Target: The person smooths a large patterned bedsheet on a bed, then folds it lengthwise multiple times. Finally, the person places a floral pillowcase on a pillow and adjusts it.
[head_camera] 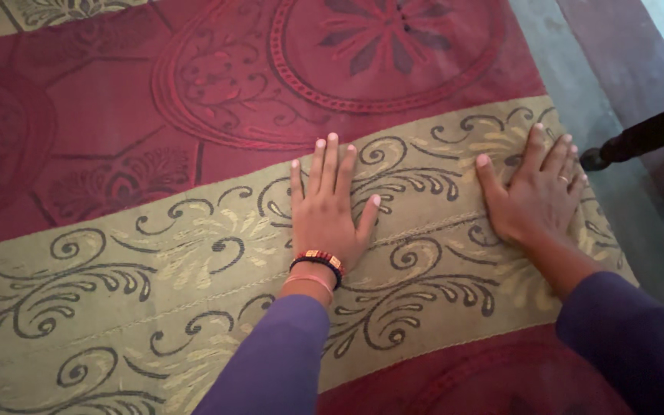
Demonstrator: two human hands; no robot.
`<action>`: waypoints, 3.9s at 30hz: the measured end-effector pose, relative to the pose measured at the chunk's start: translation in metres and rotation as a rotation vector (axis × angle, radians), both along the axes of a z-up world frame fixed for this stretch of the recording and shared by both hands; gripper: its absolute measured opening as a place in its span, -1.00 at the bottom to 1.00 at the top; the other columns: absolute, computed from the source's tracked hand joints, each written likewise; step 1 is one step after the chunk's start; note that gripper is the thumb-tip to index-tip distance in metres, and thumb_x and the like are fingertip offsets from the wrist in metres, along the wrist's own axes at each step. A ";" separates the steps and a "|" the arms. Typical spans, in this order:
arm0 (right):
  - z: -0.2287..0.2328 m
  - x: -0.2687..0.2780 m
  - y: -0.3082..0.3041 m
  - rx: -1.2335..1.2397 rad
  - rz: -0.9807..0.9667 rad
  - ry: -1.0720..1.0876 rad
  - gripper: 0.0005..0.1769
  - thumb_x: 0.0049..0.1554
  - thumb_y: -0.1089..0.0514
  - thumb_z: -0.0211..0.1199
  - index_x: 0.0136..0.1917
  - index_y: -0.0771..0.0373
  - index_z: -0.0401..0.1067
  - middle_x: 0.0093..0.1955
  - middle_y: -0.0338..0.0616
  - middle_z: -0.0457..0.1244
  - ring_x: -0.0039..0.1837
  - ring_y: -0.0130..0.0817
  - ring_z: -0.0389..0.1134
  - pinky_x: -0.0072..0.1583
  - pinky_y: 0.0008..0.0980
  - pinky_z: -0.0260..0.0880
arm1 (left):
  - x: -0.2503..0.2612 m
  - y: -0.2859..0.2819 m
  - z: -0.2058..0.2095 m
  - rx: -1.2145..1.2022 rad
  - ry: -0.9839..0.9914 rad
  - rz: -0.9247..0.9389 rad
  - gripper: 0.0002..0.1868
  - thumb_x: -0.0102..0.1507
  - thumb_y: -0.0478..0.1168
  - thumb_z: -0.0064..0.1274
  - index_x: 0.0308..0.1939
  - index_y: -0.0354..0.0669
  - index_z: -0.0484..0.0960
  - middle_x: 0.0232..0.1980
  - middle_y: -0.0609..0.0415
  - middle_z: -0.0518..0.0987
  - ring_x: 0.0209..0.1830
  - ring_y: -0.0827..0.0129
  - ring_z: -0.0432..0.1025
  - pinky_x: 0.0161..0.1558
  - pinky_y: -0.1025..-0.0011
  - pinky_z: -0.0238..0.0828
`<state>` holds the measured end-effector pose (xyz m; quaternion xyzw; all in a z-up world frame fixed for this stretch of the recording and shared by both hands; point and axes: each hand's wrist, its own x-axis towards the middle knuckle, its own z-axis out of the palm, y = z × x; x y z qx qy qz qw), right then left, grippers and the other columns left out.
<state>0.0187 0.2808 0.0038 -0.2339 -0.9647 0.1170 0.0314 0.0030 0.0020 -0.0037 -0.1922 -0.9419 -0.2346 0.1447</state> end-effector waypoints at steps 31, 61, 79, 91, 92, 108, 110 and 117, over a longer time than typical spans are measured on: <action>0.032 -0.037 0.082 -0.714 -0.095 -0.122 -0.39 -0.18 -0.03 0.58 0.02 0.42 0.56 -0.08 -0.04 0.44 -0.11 -0.27 0.44 -0.10 -0.21 0.45 | 0.025 0.192 0.039 0.024 -0.213 0.065 -0.01 0.12 0.26 0.09 0.52 -0.08 0.15 0.64 -0.21 -0.03 0.66 -0.21 -0.28 0.46 -0.40 -0.56; 0.028 -0.020 0.102 -1.373 -0.060 -0.419 -0.36 0.06 -0.15 0.37 0.27 0.29 0.47 0.08 -0.07 0.41 0.03 -0.32 0.47 0.01 -0.20 0.56 | 0.025 0.208 0.013 0.021 -0.076 0.062 -0.04 0.26 0.37 -0.03 0.60 0.03 0.09 0.67 -0.13 -0.02 0.69 -0.15 -0.20 0.55 -0.32 -0.43; 0.041 0.080 0.080 -0.149 0.049 0.004 -0.26 0.14 -0.37 0.35 -0.22 0.47 0.55 -0.36 0.24 0.31 -0.28 0.06 0.38 -0.10 -0.01 0.34 | 0.020 0.187 0.049 -0.322 -0.735 -0.162 0.40 0.02 0.57 0.07 0.63 0.16 -0.46 0.67 -0.02 -0.65 0.66 0.02 -0.78 0.47 -0.29 -0.85; 0.006 0.092 0.052 0.046 -0.029 -0.056 0.24 -0.01 -0.69 0.22 0.14 0.69 0.39 0.11 0.57 0.27 0.19 0.39 0.32 0.19 0.14 0.30 | 0.051 0.169 0.040 -0.439 -0.736 -0.270 0.49 -0.05 0.45 0.25 0.62 0.23 -0.51 0.69 0.04 -0.65 0.64 -0.06 -0.77 0.42 -0.42 -0.80; 0.009 0.094 0.051 -0.001 -0.080 -0.125 0.23 -0.01 -0.71 0.20 0.11 0.66 0.42 0.08 0.55 0.30 0.17 0.37 0.36 0.18 0.14 0.34 | 0.053 0.167 0.043 -0.449 -0.705 -0.270 0.51 -0.07 0.46 0.26 0.62 0.22 -0.51 0.69 0.05 -0.65 0.64 -0.07 -0.77 0.42 -0.43 -0.80; 0.027 0.094 0.071 -0.810 -0.342 -0.200 -0.04 0.15 -0.54 0.00 0.17 0.44 0.52 0.10 0.20 0.42 0.10 -0.01 0.47 0.14 -0.08 0.41 | 0.049 0.157 0.047 -0.386 -0.813 -0.372 0.76 -0.29 0.68 0.20 0.60 0.11 -0.63 0.67 0.04 -0.72 0.61 -0.05 -0.88 0.42 -0.38 -0.87; 0.019 0.093 0.078 -0.850 -0.337 -0.183 -0.07 0.21 -0.50 -0.03 0.17 0.47 0.52 0.10 0.19 0.42 0.09 -0.06 0.46 0.15 -0.13 0.39 | 0.049 0.157 0.044 -0.389 -0.788 -0.356 0.76 -0.29 0.71 0.18 0.60 0.08 -0.62 0.67 0.02 -0.72 0.61 -0.05 -0.88 0.42 -0.38 -0.89; -0.012 0.105 0.094 -0.791 -0.264 -0.063 -0.19 0.33 -0.37 -0.16 0.07 0.42 0.56 -0.01 0.09 0.41 0.04 -0.14 0.41 0.12 -0.14 0.33 | 0.054 0.164 0.043 -0.435 -0.760 -0.318 0.77 -0.30 0.68 0.21 0.61 0.08 -0.59 0.66 0.02 -0.72 0.61 -0.08 -0.88 0.41 -0.38 -0.90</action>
